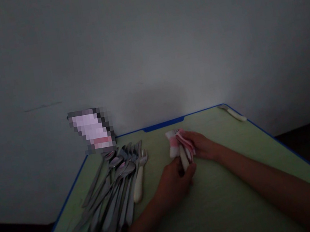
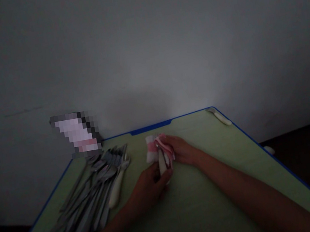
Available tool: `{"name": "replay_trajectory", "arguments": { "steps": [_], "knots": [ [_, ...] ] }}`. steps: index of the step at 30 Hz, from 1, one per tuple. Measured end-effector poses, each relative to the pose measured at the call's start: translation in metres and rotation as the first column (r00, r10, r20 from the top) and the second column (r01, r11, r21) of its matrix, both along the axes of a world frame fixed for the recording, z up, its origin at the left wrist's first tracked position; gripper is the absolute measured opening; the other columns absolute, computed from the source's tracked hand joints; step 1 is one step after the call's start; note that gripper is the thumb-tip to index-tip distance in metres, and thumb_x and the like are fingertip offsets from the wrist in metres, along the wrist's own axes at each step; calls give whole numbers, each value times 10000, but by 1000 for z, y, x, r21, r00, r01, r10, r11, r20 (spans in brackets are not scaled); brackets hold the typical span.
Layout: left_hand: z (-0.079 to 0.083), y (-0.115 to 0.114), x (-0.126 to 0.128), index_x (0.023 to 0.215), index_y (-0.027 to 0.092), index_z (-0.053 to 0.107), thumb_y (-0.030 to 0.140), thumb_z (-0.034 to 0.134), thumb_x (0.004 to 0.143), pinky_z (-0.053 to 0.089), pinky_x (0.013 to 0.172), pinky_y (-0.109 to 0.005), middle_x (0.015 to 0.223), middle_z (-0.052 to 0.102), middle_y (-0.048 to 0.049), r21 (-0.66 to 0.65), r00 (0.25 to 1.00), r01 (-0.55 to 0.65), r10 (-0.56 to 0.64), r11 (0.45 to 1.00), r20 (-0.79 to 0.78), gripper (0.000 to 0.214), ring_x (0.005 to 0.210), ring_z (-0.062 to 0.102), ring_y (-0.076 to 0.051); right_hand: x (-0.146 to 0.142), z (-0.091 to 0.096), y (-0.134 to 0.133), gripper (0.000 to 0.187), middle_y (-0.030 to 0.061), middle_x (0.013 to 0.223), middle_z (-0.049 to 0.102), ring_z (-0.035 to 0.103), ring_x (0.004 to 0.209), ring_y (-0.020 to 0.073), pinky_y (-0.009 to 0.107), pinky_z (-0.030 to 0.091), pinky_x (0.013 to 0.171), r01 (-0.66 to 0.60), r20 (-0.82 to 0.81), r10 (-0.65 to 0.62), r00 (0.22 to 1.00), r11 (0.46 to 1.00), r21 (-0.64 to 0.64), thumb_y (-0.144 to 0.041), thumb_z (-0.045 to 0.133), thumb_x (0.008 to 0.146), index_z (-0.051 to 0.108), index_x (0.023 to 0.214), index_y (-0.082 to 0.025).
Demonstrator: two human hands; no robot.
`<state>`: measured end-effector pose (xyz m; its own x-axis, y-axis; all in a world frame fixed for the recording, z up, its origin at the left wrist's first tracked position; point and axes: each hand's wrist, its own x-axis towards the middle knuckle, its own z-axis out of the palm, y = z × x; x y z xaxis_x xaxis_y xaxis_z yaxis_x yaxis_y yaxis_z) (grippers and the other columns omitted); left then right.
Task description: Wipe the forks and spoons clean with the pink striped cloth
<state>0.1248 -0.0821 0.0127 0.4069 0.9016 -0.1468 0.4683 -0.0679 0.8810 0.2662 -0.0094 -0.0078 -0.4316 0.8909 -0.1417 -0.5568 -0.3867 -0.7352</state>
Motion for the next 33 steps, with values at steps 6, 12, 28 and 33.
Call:
{"name": "replay_trajectory", "arguments": {
  "steps": [6, 12, 28, 33],
  "knots": [
    [-1, 1, -1, 870, 153, 513, 433, 438, 831, 389, 450, -214, 624, 581, 1, 23, 1000, 16, -16, 1000, 12, 293, 448, 511, -109, -2, 2, 1, 223, 7, 640, 622, 557, 609, 114, 255, 442, 646, -6, -20, 6, 1000, 1000, -12, -354, 566, 781, 615, 763, -137],
    [-4, 1, -2, 925, 152, 515, 444, 438, 833, 390, 468, -216, 647, 577, -2, 11, 998, 44, -44, 999, 34, 316, 486, 526, -118, -1, 1, 2, 160, -14, 625, 612, 529, 563, 97, 231, 419, 581, 3, -30, -5, 1000, 998, -59, -308, 604, 737, 601, 729, -149],
    [-1, 2, -3, 908, 163, 485, 416, 423, 846, 377, 460, -202, 644, 554, 21, -15, 997, 23, -22, 1000, 75, 268, 458, 478, -89, -2, 0, 2, 185, -13, 609, 613, 533, 557, 98, 231, 427, 563, 134, -5, -134, 991, 991, -3, -325, 636, 718, 613, 742, -143],
    [-3, 1, -4, 838, 174, 476, 409, 417, 860, 356, 455, -189, 568, 471, 58, 0, 989, -27, 27, 1000, 143, 243, 452, 429, -77, -2, -5, 6, 182, -21, 598, 605, 513, 521, 90, 224, 411, 519, 221, -6, -221, 975, 975, 28, -328, 659, 705, 605, 728, -155]
  ]
}}
